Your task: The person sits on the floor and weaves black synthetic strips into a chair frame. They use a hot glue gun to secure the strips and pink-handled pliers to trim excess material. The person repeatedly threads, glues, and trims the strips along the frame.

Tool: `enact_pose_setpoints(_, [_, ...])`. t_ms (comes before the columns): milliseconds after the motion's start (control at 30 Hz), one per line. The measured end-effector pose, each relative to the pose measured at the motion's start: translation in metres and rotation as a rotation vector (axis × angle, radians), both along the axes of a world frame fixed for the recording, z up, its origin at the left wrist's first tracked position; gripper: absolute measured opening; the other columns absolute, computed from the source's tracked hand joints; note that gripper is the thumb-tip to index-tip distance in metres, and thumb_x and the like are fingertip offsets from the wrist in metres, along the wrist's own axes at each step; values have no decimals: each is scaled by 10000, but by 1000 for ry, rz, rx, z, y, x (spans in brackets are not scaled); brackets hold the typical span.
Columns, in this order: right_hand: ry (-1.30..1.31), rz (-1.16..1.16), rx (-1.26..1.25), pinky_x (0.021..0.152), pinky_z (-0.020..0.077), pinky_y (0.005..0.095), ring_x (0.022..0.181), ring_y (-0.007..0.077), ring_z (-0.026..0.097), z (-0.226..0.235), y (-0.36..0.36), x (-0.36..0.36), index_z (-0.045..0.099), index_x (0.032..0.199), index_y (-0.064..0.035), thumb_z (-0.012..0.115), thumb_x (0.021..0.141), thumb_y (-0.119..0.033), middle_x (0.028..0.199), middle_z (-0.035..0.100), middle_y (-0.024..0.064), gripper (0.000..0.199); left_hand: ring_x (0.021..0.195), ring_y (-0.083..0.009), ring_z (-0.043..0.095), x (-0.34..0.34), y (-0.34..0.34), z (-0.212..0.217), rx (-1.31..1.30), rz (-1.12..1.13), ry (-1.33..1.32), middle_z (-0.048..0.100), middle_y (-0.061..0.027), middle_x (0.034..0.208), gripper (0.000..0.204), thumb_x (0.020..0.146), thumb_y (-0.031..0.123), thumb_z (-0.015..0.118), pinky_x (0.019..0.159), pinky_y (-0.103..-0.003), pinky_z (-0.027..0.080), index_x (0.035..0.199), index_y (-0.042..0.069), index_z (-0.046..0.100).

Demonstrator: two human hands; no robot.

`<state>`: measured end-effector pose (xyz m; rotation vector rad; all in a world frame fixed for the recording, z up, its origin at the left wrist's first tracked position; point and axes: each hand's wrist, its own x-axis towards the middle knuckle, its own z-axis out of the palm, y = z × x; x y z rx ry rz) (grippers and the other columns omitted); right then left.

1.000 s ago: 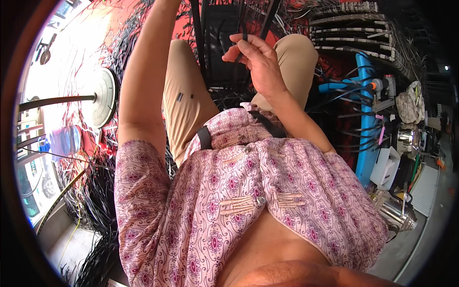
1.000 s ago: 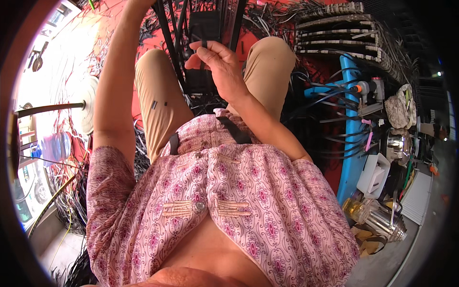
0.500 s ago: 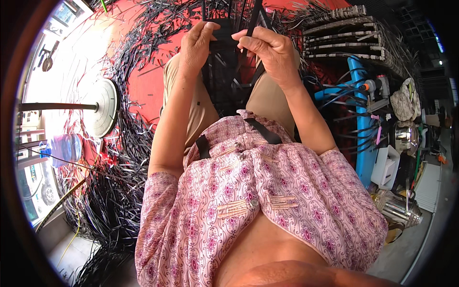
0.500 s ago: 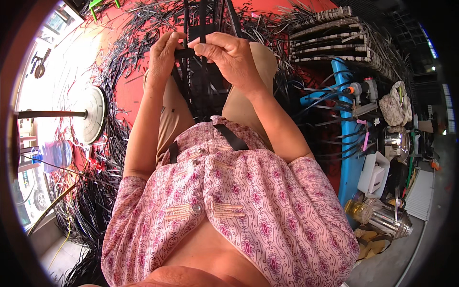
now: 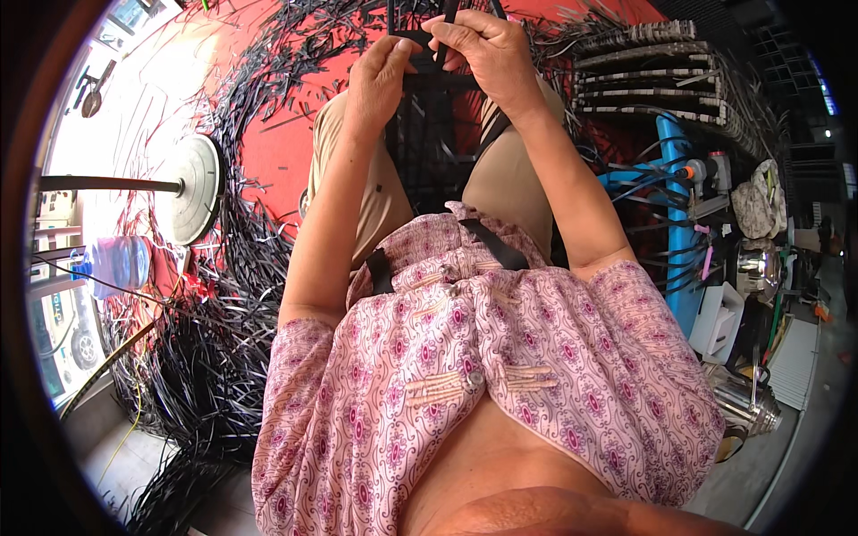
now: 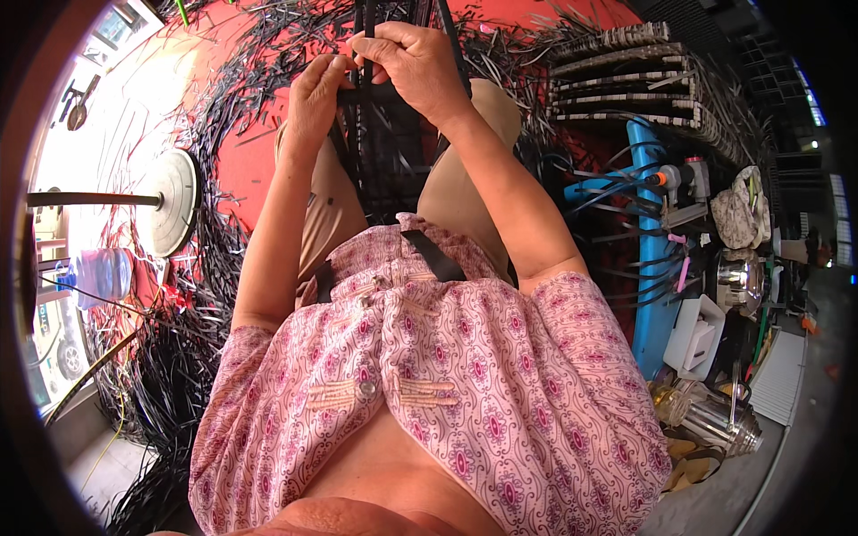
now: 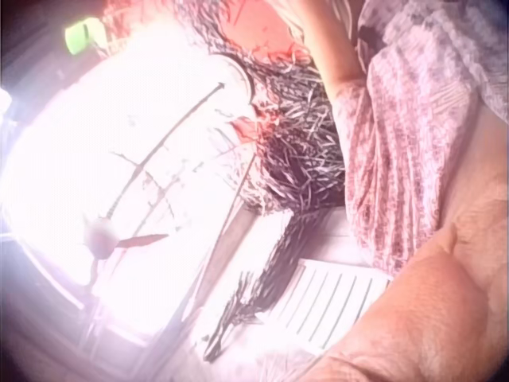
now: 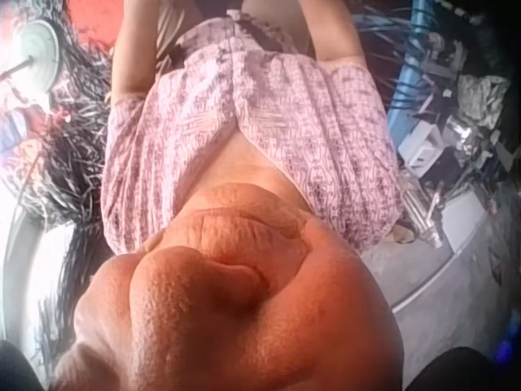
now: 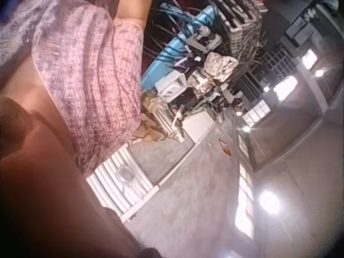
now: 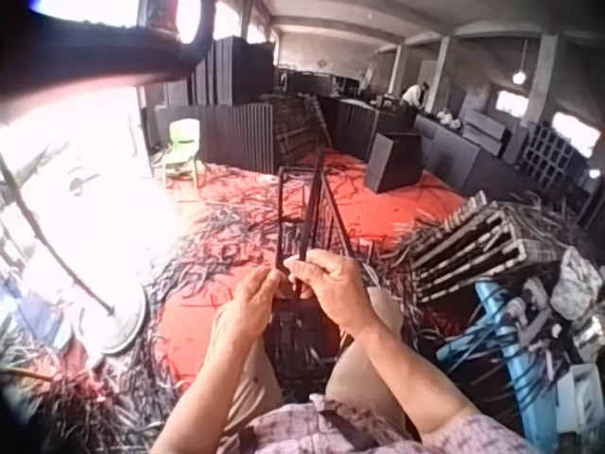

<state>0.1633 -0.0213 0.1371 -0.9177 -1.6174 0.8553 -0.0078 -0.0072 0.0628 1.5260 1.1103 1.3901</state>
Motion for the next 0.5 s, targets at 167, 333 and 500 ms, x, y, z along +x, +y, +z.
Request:
enact_pose_setpoints(167, [13,-30,-8,572,532,230,602,55,629,3,1,-3,749,853,-10,716,984,-254,745,724,13,278,640,-94,587,-1,-1,1,-17,-7,-8,669,-33,741,303,1063,305,564,579,-274,472,1053,60,742])
enact_pose_setpoints(333, [8,-46,-60,552,534,247,605,68,647,-15,31,0,734,829,-5,713,980,-265,718,714,17,301,640,-86,577,3,-3,4,-33,-20,-33,673,-24,759,293,1061,307,573,572,-263,467,1064,59,731])
enact_pose_setpoints(500, [-410,-113,-209,611,585,393,659,256,726,-6,45,-13,718,838,-15,680,935,-270,718,706,143,276,655,-74,563,2,-6,-1,-15,29,-98,671,-24,785,258,1057,296,591,567,-251,458,1087,53,674])
